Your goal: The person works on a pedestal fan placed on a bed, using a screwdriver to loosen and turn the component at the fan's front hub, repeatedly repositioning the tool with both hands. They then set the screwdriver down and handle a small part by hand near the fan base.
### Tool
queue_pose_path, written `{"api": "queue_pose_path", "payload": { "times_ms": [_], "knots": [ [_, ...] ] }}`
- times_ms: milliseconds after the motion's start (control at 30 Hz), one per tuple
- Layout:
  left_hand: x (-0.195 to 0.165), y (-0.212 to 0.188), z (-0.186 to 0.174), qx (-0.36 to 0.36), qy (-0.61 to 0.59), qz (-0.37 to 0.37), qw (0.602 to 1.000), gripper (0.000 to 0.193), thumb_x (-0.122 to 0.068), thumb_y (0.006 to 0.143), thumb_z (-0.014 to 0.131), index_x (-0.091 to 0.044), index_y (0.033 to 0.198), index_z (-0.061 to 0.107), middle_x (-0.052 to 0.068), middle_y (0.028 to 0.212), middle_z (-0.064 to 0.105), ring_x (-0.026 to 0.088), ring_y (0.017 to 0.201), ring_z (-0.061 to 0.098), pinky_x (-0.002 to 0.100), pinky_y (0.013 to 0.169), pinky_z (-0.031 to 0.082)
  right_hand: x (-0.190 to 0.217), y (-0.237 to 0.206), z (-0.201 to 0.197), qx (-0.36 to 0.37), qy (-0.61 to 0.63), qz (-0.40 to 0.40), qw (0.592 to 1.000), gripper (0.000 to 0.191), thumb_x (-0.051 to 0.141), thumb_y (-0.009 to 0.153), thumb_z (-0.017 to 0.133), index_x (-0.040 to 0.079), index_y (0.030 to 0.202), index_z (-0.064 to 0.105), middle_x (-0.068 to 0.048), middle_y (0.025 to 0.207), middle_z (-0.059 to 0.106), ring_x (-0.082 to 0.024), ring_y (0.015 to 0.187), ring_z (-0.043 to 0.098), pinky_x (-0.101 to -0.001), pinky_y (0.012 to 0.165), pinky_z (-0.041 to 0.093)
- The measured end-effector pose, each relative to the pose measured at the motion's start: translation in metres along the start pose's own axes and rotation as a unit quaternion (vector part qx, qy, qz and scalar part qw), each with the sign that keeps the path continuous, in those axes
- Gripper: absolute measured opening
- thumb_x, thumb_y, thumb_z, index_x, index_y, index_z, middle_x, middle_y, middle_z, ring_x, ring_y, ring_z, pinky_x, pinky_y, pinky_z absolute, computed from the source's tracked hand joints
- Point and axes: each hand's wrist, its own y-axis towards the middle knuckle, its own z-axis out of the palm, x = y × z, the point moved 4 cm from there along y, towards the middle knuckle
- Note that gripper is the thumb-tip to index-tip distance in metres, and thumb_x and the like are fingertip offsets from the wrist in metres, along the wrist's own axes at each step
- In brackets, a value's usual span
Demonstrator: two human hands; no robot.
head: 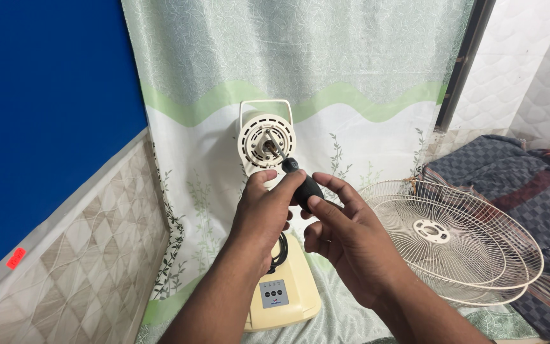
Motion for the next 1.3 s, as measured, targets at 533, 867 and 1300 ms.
{"api": "queue_pose_path", "payload": {
  "times_ms": [533, 867, 1300],
  "knots": [
    [-0.004, 0.0, 0.004, 0.029, -0.032, 0.019, 0.999, 0.078, -0.038, 0.074, 0.071, -0.01, 0.143, 0.045, 0.013, 0.106, 0.071, 0.018, 0.088, 0.067, 0.035, 0.077, 0.053, 0.004, 0.0, 0.001, -0.024, -0.022, -0.002, 0.999, 0.062, 0.018, 0.085, 0.074, 0.009, 0.143, 0.053, -0.005, 0.088, 0.064, -0.012, 0.066, 0.058, -0.0323, 0.066, 0.05],
    [-0.001, 0.001, 0.005, 0.043, -0.05, 0.011, 0.998, 0.072, -0.036, 0.078, 0.064, -0.012, 0.143, 0.045, 0.012, 0.107, 0.072, 0.019, 0.088, 0.07, 0.035, 0.083, 0.053, 0.002, -0.001, 0.004, 0.0, -0.014, 0.032, 0.999, 0.063, 0.02, 0.086, 0.07, 0.012, 0.145, 0.047, -0.008, 0.098, 0.068, -0.014, 0.067, 0.063, -0.033, 0.069, 0.054],
    [-0.003, -0.006, 0.005, 0.061, -0.054, 0.011, 0.997, 0.083, -0.036, 0.077, 0.072, -0.006, 0.147, 0.04, 0.013, 0.112, 0.071, 0.019, 0.105, 0.07, 0.035, 0.094, 0.054, 0.005, -0.006, 0.009, 0.024, 0.015, 0.028, 0.999, 0.052, 0.022, 0.093, 0.06, 0.006, 0.142, 0.051, -0.011, 0.11, 0.069, -0.016, 0.072, 0.067, -0.0334, 0.072, 0.057]
  ]
}}
